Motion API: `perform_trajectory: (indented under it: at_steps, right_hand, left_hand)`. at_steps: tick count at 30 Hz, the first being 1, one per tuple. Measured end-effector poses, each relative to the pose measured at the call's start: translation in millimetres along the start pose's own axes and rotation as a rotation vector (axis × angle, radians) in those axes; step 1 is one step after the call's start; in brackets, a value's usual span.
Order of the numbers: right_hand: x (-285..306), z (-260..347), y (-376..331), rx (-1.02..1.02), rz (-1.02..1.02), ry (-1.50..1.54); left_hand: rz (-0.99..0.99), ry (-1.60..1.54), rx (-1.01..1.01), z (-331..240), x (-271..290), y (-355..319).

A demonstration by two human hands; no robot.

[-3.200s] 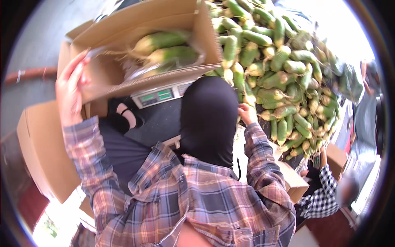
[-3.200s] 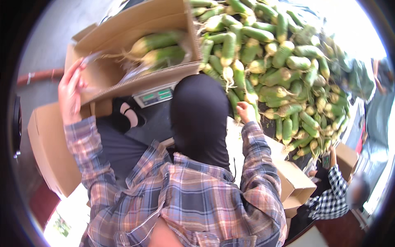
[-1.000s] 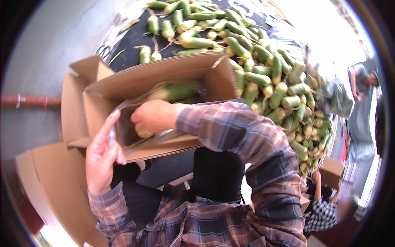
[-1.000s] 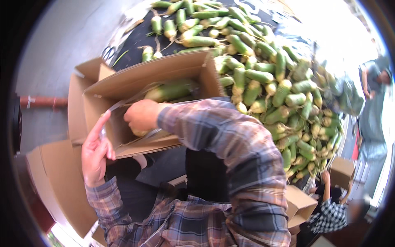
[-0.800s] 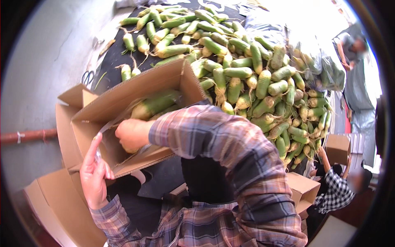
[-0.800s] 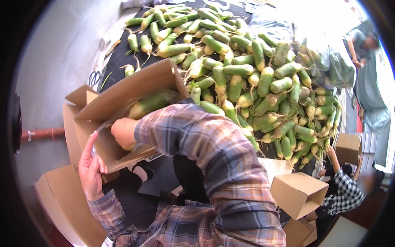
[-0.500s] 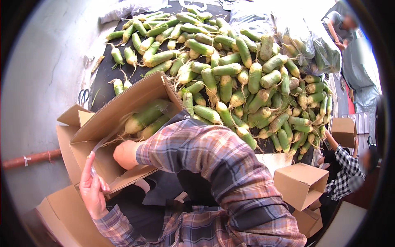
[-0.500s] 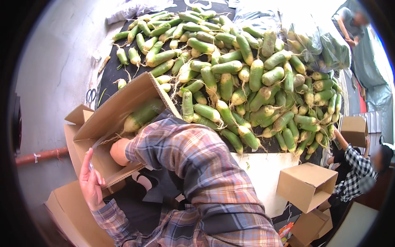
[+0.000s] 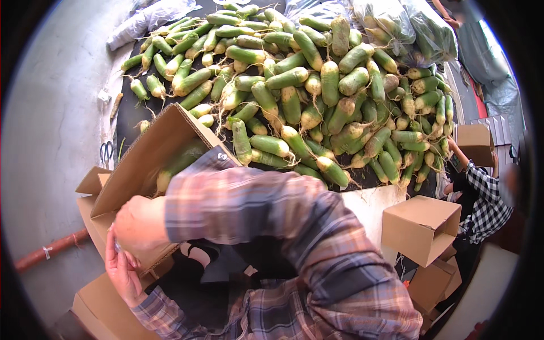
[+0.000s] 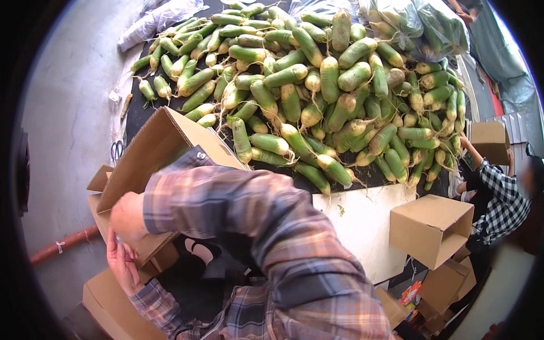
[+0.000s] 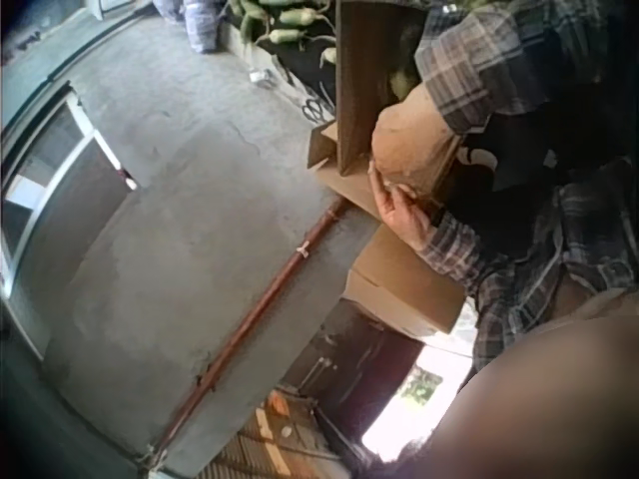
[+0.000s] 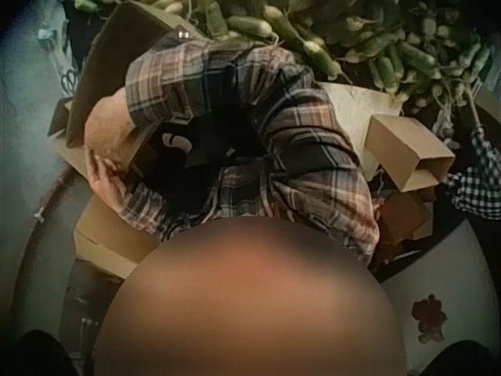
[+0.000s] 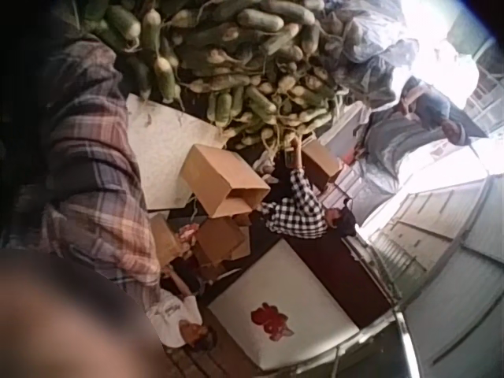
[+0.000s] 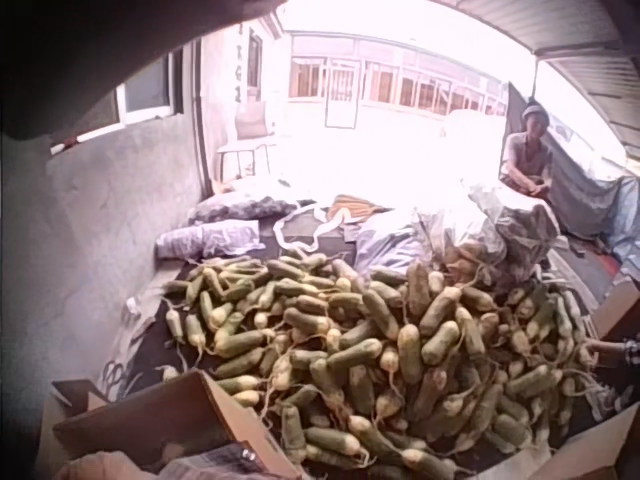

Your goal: Picking up radishes from a large pile on the floor and packing them into plastic bags and then into cardboard boxes, using a scale to weigh the bags.

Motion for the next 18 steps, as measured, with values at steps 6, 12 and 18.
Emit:
perform_trajectory:
  at_steps: [6,12,18]
  right_hand:
    - [166.8,-65.2,-153.6,-0.500,-0.641,0.591]
    - [151.3,-162.6,-447.4,-1.460,-0.947,0.153]
    - [36.5,-161.7,-570.8,-1.801,-0.826,0.044]
  left_hand:
    - [0.049,0.034,-0.090,-17.9,-22.5,-4.1]
    - [0.059,0.031,-0.077,-13.8,-26.0,1.7]
    - [0.014,0.064,-0.108,-18.3,-18.7,-2.3]
Point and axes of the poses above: each hand's wrist, its own y-axis towards the middle knuckle, its own x-axis out of the back of the hand, z = x × y, the point moved 4 cm from there along y, towards the middle knuckle, and after that the axes turned 13 degrees about -z, right-handed, at the moved point
